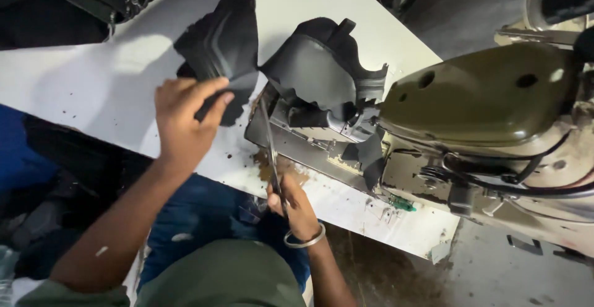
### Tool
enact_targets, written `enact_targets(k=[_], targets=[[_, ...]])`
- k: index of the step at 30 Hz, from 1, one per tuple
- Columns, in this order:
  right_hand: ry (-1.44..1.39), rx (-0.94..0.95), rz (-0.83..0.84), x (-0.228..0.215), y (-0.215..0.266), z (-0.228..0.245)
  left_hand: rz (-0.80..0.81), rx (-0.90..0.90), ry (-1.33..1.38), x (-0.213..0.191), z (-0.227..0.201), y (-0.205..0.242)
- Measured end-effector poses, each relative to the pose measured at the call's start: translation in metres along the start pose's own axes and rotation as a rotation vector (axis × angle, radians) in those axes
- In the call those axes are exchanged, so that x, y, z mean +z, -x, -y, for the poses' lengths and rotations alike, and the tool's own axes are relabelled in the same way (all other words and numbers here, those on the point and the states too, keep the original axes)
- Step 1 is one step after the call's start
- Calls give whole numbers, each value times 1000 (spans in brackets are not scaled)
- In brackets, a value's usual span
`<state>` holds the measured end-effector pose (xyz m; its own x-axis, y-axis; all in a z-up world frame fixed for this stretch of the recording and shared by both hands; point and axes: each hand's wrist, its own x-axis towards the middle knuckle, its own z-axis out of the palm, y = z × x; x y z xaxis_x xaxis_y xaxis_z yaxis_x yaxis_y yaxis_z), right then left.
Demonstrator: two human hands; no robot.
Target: The person sews black shoe parts using a sewing machine, guiding the material under the needle. They use scissors to trim threads and adjust the shoe parts between sewing cycles. The person also picks up a plastic bag and places it on the table.
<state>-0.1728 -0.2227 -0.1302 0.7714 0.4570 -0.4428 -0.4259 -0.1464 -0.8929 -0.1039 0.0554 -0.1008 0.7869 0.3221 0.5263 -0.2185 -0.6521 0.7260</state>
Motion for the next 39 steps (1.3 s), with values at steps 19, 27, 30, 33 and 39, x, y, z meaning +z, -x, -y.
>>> enact_targets(k=[19, 27, 30, 33, 39], targets=[[-190, -27, 0, 8, -55, 25, 27, -67, 91, -29, -11, 10], [-32, -122, -71, 22, -39, 31, 108, 23, 42, -126, -68, -17], [-8, 136, -177, 10, -34, -10, 112, 138, -185, 11, 14, 19], [145, 167, -227, 22, -40, 11, 110, 239, -423, -12, -76, -93], [470, 34, -392, 22, -50, 24, -105, -9, -81, 11, 29, -21]])
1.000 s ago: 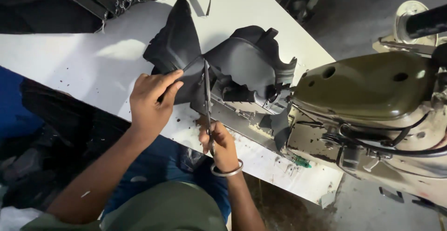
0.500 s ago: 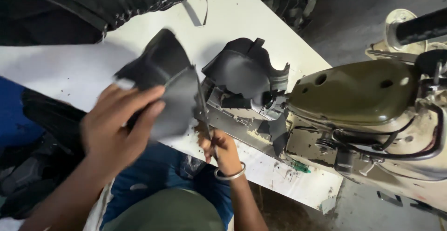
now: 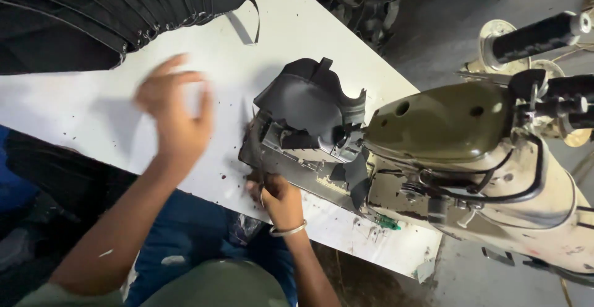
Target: The person sews black shoe parts using a sewing machine, guiding the material under the needle. They use scissors to trim threads and adjust the shoe parts between sewing cycles. The person also picks up a plastic bag and places it on the table.
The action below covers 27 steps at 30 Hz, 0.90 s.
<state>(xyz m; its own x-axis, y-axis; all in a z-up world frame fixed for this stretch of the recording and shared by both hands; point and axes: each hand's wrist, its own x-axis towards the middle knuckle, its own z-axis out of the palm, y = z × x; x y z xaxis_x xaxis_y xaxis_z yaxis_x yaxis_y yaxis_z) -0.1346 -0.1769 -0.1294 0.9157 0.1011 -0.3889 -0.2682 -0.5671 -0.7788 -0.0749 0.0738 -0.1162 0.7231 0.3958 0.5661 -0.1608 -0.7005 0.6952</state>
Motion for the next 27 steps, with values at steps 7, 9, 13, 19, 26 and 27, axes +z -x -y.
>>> enact_targets(k=[7, 9, 13, 19, 26, 27], targets=[[421, -546, -280, 5, -6, 11, -218, -57, 99, -29, 114, -10], [328, -514, -273, 9, -3, 16, 28, -239, 520, -17, 167, -14], [159, -297, -168, 7, 13, 24, 225, -491, 865, 2, 215, -32], [168, -333, -192, 0, 35, 4, 226, -42, 390, -28, 153, -29], [-336, -218, -12, 4, 50, -3, 264, -207, 502, -70, -3, 54], [-536, -152, 89, 5, 52, -1, 455, -173, 653, -81, -34, 61]])
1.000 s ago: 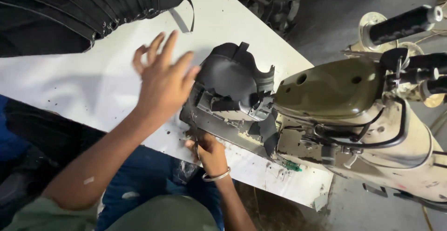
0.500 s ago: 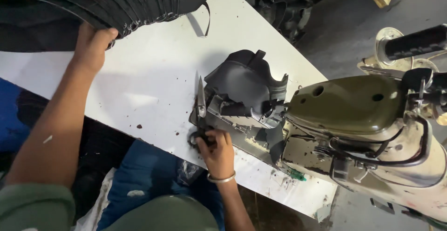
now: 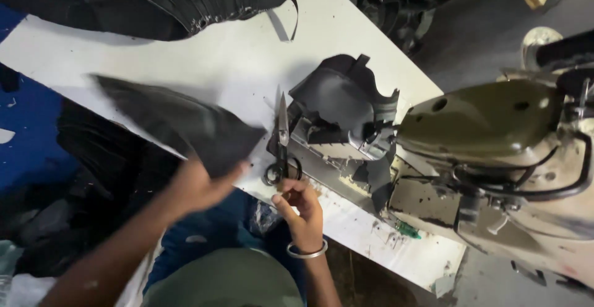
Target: The person sews black shoe parts using a sewing machine, guiding the material under the needle. They use scissors to trim threads and adjust the shoe parts between sewing cycles. The person also picks up a plastic bag and places it on the table.
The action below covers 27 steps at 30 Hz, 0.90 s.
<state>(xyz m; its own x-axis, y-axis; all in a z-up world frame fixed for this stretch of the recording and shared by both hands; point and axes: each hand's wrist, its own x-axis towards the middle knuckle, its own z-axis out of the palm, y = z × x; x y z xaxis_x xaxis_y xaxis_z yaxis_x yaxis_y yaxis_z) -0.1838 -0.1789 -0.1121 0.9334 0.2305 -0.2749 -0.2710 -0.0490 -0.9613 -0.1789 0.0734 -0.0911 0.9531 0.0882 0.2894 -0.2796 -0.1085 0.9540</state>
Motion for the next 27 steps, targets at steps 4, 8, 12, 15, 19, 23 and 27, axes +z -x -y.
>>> enact_targets(k=[4, 8, 12, 15, 19, 23, 27], targets=[[-261, -50, 50, -3, 7, 3, 106, -12, 73, 28, -26, 26], [-471, -128, -87, -12, 20, -4, 175, -249, 352, 44, -33, 37], [-360, -119, -235, -13, 28, 5, 102, -280, 334, 54, -48, 36], [-391, -60, -352, -20, 29, 23, 111, -419, 257, 53, -45, 44], [-271, -230, -437, -26, 39, 26, 53, -485, 299, 56, -48, 46], [-40, -370, -416, -3, 56, 42, 2, -375, 355, 62, -60, 40], [356, -449, -352, 25, 56, 69, 16, -348, 377, 62, -61, 41]])
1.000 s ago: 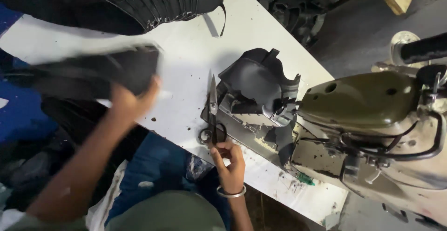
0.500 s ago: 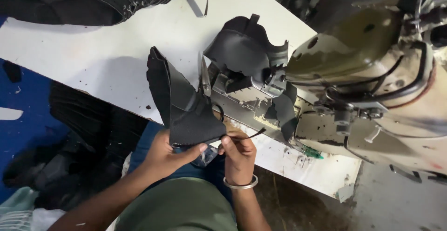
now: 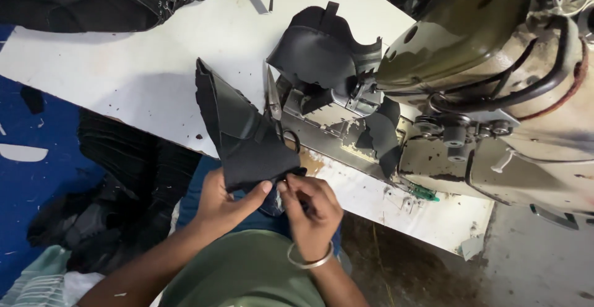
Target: The person sews black shoe parts using a sewing machine, guiding the material under the needle. They use scissors to trim threads and adjust the shoe parts between sewing cycles. The person also picks up a plastic bag and places it on the table.
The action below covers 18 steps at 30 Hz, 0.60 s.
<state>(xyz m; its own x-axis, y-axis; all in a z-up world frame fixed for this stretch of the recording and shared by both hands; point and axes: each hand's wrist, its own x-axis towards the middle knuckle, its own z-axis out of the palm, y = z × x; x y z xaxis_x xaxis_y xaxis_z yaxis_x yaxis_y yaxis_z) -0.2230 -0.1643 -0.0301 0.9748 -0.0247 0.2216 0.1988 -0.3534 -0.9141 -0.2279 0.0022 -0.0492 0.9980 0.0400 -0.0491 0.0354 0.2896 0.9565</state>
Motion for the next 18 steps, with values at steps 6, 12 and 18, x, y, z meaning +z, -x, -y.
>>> enact_targets(k=[6, 12, 18], targets=[[206, -250, 14, 5, -5, 20, 89, 0, 94, -4, -4, 0], [-99, 87, 68, -10, 0, -17, -34, -3, -39, -2, 9, 4], [-437, 410, 262, -27, -18, -51, 24, -9, 63, -2, 6, 7]])
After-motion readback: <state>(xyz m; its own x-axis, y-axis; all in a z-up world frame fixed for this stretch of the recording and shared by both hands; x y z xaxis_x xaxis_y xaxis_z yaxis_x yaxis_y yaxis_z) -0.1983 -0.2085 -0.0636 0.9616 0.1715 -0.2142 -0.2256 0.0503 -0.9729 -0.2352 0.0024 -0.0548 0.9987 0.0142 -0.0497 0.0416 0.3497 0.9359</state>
